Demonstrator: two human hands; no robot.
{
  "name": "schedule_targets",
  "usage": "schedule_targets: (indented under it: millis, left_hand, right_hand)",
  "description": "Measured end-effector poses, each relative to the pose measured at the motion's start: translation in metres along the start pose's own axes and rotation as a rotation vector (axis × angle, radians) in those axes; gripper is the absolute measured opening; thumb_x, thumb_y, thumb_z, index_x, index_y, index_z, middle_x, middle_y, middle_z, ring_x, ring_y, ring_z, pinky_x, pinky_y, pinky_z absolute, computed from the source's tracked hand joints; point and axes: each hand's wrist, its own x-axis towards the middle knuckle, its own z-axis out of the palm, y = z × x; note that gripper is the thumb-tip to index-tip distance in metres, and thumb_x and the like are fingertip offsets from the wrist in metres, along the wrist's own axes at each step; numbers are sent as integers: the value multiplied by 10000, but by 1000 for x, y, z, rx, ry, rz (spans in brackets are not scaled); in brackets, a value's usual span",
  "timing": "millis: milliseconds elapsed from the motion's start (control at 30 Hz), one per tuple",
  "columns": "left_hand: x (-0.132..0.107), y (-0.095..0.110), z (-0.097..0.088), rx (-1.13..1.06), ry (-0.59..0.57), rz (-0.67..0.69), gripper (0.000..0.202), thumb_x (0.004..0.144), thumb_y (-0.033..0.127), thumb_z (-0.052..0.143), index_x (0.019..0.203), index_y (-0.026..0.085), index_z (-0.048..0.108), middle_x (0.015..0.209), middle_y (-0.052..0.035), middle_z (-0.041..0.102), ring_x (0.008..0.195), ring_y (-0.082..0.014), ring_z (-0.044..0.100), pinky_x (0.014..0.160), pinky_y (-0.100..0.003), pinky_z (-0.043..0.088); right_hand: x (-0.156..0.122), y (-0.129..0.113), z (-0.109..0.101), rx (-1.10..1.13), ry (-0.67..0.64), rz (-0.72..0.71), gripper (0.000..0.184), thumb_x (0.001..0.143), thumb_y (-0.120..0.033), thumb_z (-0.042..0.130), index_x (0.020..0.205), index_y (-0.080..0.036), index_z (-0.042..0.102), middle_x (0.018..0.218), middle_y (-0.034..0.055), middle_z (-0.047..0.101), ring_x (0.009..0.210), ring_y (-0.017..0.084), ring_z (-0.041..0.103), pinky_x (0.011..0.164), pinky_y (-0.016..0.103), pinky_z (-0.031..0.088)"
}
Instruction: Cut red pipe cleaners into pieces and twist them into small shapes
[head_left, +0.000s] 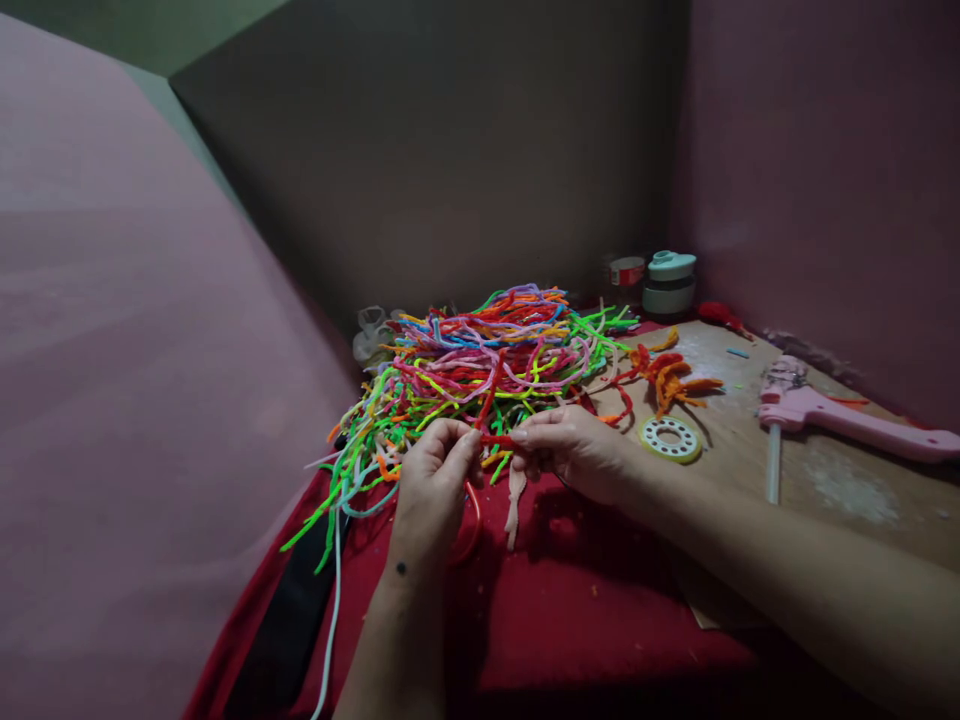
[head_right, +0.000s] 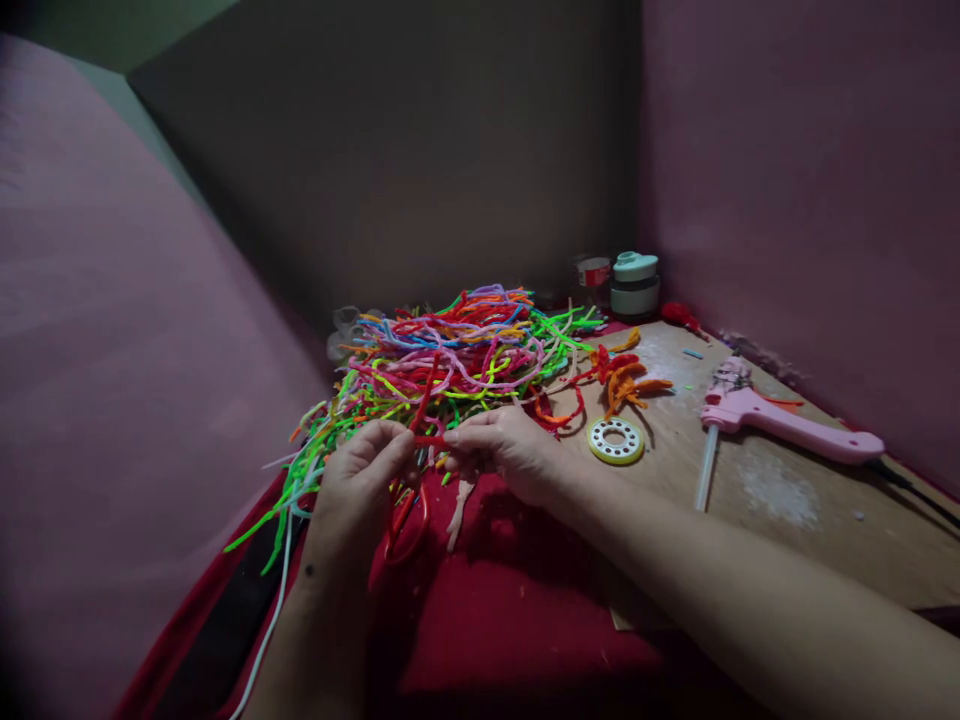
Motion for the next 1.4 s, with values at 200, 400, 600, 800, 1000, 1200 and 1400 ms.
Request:
schedule_targets:
  millis: [200, 400, 600, 800, 1000, 1200, 1400]
  left_hand:
    - [-2, 2, 4, -91, -35, -54, 152, 764, 289, 584, 725, 156, 521, 593, 20, 583, 528, -90, 523, 535, -205, 419]
    - [-4, 6, 10, -77, -42, -32, 133, 755, 251, 585, 728, 161, 490, 590, 36, 556, 524, -97, 553, 513, -206, 434]
    - [-6, 6, 11, -8, -19, 17, 133, 768, 247, 578, 731, 168, 478, 594, 34, 563, 537, -103, 565, 529, -214, 450]
    - [-8, 3, 10, 43, -61, 59, 119, 784, 258, 569, 757, 175, 489, 608, 27, 580, 547, -107, 565, 531, -218, 446]
    - [-6, 5, 11, -58, -90, -20, 142, 772, 262, 585, 743, 166, 484, 595, 34, 564, 533, -110, 573, 527, -231, 466]
    - [-5, 3, 11, -81, -90, -42, 150, 748, 264, 608, 738, 162, 498, 616, 32, 572, 560, -118, 596, 561, -245, 479]
    - [-3, 3, 10, -57, -61, -80, 148, 738, 268, 598, 715, 162, 496, 591, 26, 572, 518, -116, 577, 526, -238, 466]
  right_hand:
    - [2, 2, 0, -171, -30, -137, 135, 660, -233, 663, 620, -112, 618, 527, 10, 581, 466, 84, 478, 508, 237, 352]
    - [-2, 0, 6, -292, 127, -206, 60, 620, -172, 611, 661, -130, 601, 537, -17, 569, 499, 89, 481, 535, 237, 370]
    - [-4, 0, 9, -358, 169, -178, 56, 615, -185, 589, 649, -142, 576, 525, -22, 549, 459, 87, 460, 489, 233, 356]
    - [-3, 0, 8, -247, 95, -106, 53, 609, -166, 600, 643, -142, 567, 468, -33, 525, 411, 73, 433, 452, 218, 320]
    - [-7, 2, 13, -193, 146, -174, 84, 666, -209, 599, 674, -155, 534, 517, -35, 553, 455, 78, 481, 470, 206, 362]
    - [-7, 4, 14, -249, 124, -168, 130, 753, -267, 566, 718, -157, 508, 508, -29, 572, 433, 74, 492, 454, 198, 372]
    - [-7, 5, 14, -336, 62, -156, 173, 791, -319, 533, 738, -165, 472, 530, -17, 592, 412, 81, 492, 441, 213, 395]
